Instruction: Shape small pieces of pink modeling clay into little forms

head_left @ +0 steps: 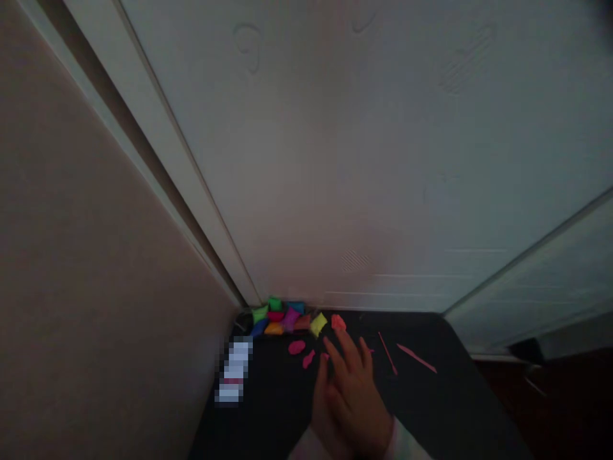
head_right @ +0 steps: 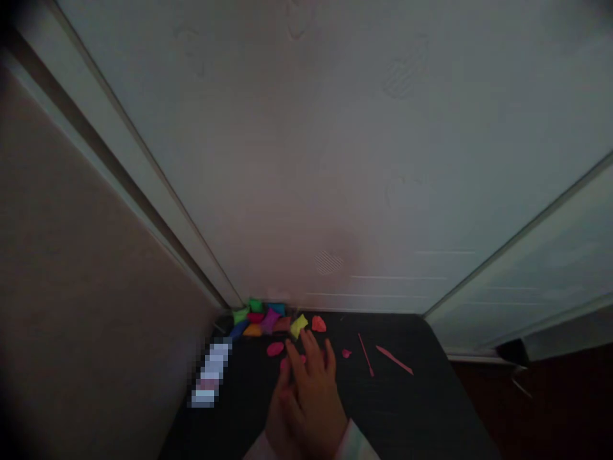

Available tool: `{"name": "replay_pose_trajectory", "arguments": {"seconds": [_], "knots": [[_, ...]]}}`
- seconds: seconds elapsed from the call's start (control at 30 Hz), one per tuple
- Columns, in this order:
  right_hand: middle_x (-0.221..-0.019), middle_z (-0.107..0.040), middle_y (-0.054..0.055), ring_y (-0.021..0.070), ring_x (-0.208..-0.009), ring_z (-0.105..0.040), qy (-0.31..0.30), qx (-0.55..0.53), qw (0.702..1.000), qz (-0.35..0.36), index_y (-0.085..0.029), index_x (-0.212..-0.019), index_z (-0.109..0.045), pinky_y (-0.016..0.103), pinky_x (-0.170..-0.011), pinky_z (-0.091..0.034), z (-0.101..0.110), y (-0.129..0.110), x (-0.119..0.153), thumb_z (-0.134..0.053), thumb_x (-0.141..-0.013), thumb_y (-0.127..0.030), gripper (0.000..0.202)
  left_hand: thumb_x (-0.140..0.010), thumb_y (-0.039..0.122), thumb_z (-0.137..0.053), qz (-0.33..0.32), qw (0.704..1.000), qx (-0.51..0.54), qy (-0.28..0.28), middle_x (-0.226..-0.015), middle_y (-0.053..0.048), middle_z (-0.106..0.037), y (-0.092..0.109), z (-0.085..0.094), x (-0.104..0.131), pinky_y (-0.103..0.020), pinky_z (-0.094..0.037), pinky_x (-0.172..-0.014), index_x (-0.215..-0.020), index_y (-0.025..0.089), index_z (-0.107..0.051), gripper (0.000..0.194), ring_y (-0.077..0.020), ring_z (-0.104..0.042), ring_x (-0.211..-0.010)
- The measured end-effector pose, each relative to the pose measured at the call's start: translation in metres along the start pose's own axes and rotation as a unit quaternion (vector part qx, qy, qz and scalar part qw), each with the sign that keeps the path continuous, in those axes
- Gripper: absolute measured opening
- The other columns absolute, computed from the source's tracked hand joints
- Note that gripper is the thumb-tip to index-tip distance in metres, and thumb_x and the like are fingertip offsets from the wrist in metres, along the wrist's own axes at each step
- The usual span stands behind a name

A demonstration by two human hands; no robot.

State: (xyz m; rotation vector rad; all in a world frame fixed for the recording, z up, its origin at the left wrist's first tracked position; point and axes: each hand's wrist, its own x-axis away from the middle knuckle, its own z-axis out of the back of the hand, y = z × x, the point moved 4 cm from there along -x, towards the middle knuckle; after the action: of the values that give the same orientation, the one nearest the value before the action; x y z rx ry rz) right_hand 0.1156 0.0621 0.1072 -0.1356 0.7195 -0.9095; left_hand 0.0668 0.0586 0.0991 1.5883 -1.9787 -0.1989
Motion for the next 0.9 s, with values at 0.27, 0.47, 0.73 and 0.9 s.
{"name": "replay_pose_trajectory", "arguments": {"seconds": [0.27, 0.47, 0.73, 0.9], "knots": [[-0.145, -0.029, 0.012, 0.0240, -0.137, -0.021, 0.166, -0.222, 0.954, -0.116, -0.017, -0.130, -0.038, 0.047, -0.111, -0.017, 0.123, -0.007, -0.035, -0.050, -0.083, -0.037, 0.052, -0.092, 0.038, -0.034, 0.049, 0.992, 0.114, 0.032, -0.072, -0.009, -0.067, 0.030, -0.041, 0.008, -0.024, -0.052, -0.068, -0.072, 0.010, -0.064, 0.046, -0.0141, -0.066, -0.070], [-0.116, -0.057, 0.014, 0.0235, -0.103, -0.058, 0.080, -0.495, 0.822, -0.268, -0.016, -0.121, -0.046, 0.044, -0.084, -0.050, 0.074, -0.012, -0.012, -0.044, -0.089, -0.039, 0.039, -0.094, 0.038, -0.026, 0.045, 0.991, 0.126, 0.013, -0.067, -0.011, -0.070, 0.049, -0.070, 0.030, -0.028, -0.052, -0.073, -0.068, 0.009, -0.067, 0.057, -0.0162, -0.068, -0.070], [-0.118, -0.056, 0.007, 0.0186, -0.098, -0.058, 0.051, -0.647, 0.690, -0.320, -0.021, -0.112, -0.055, 0.038, -0.082, -0.050, 0.026, -0.036, -0.014, -0.051, -0.089, -0.031, 0.025, -0.094, 0.042, -0.022, 0.067, 0.993, 0.100, 0.006, -0.061, -0.010, -0.069, 0.043, -0.068, 0.038, -0.031, -0.050, -0.076, -0.061, 0.010, -0.069, 0.065, -0.0172, -0.068, -0.064], [-0.118, -0.057, 0.007, 0.0211, -0.103, -0.058, 0.018, -0.721, 0.604, -0.339, -0.018, -0.114, -0.054, 0.042, -0.085, -0.048, 0.029, -0.042, -0.004, -0.054, -0.087, -0.032, 0.031, -0.094, 0.043, -0.020, 0.067, 0.994, 0.091, -0.008, -0.060, -0.008, -0.070, 0.043, -0.065, 0.038, -0.030, -0.051, -0.073, -0.059, 0.012, -0.069, 0.067, -0.0165, -0.068, -0.064]]}}
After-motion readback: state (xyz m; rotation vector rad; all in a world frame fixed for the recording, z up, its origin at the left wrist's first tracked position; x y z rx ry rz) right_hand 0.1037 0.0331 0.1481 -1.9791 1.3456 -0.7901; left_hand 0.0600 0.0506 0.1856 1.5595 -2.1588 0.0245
